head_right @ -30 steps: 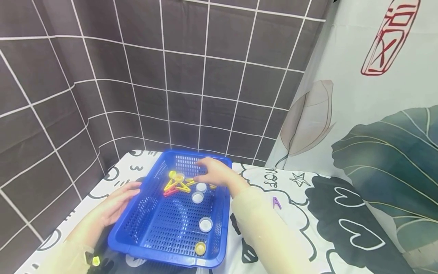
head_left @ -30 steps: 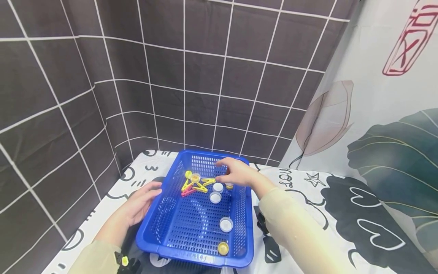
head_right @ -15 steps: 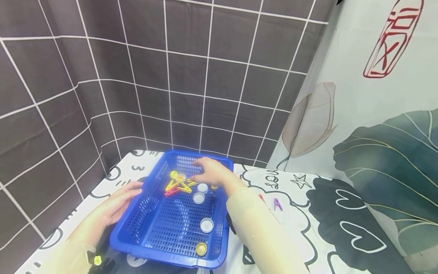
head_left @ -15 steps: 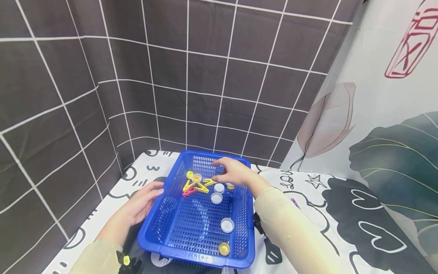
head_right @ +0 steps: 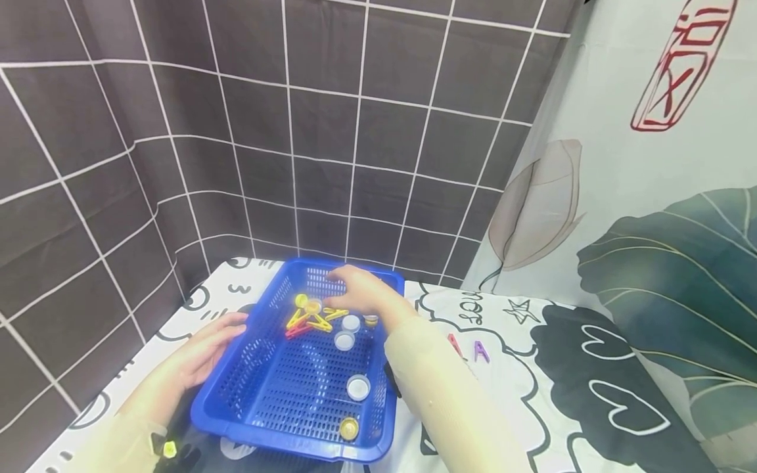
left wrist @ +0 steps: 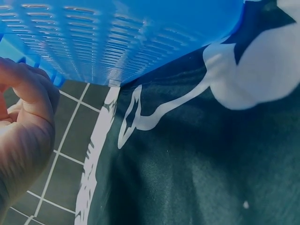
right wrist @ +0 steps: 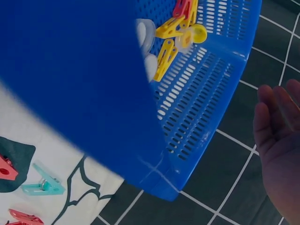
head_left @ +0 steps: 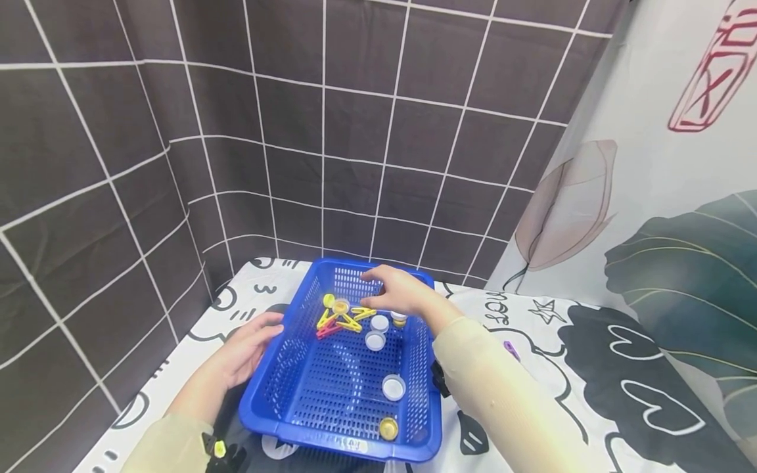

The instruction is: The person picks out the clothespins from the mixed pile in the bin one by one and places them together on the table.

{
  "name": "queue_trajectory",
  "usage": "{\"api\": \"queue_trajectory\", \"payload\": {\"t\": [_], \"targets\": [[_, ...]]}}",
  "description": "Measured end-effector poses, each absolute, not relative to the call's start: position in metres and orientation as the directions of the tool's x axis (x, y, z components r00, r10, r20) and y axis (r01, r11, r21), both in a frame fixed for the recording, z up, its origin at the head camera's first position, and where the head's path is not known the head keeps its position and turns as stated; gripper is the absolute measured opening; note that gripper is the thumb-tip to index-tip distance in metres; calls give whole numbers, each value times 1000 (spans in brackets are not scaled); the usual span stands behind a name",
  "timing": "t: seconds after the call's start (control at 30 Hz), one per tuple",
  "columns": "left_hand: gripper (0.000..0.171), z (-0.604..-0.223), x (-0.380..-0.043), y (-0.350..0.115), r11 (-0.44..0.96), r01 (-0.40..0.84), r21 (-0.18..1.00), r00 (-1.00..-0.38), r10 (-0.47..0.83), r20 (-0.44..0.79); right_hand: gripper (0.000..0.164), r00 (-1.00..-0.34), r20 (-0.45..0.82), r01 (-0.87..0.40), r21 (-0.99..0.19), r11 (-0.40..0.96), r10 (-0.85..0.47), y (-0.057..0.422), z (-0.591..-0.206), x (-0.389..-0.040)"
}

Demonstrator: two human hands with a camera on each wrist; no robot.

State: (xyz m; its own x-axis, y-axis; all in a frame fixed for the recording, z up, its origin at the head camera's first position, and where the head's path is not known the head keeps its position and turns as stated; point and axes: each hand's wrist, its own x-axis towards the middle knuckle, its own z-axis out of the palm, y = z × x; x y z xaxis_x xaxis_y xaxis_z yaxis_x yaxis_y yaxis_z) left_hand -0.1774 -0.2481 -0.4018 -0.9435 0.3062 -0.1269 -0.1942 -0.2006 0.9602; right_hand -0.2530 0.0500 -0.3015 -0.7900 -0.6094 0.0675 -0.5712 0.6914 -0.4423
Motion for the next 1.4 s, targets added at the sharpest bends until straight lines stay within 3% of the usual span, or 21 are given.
{"api": "queue_trajectory", "payload": {"t": [0.67, 1.07, 1.4], "targets": [[26, -400, -179, -251, -188, -200, 962, -944, 299, -138, 54, -780, 70, -586, -430, 687, -621, 37, -304, -259], [27, -401, -181, -249, -180, -200, 963, -942, 306, -139, 54, -772, 71, -573, -507, 644, -631, 22, -325, -261], [26, -400, -180, -250, -180, -206, 962, -945, 292, -148, 54, -775, 42, -572, -471, 672, -631, 16, -339, -263]]}}
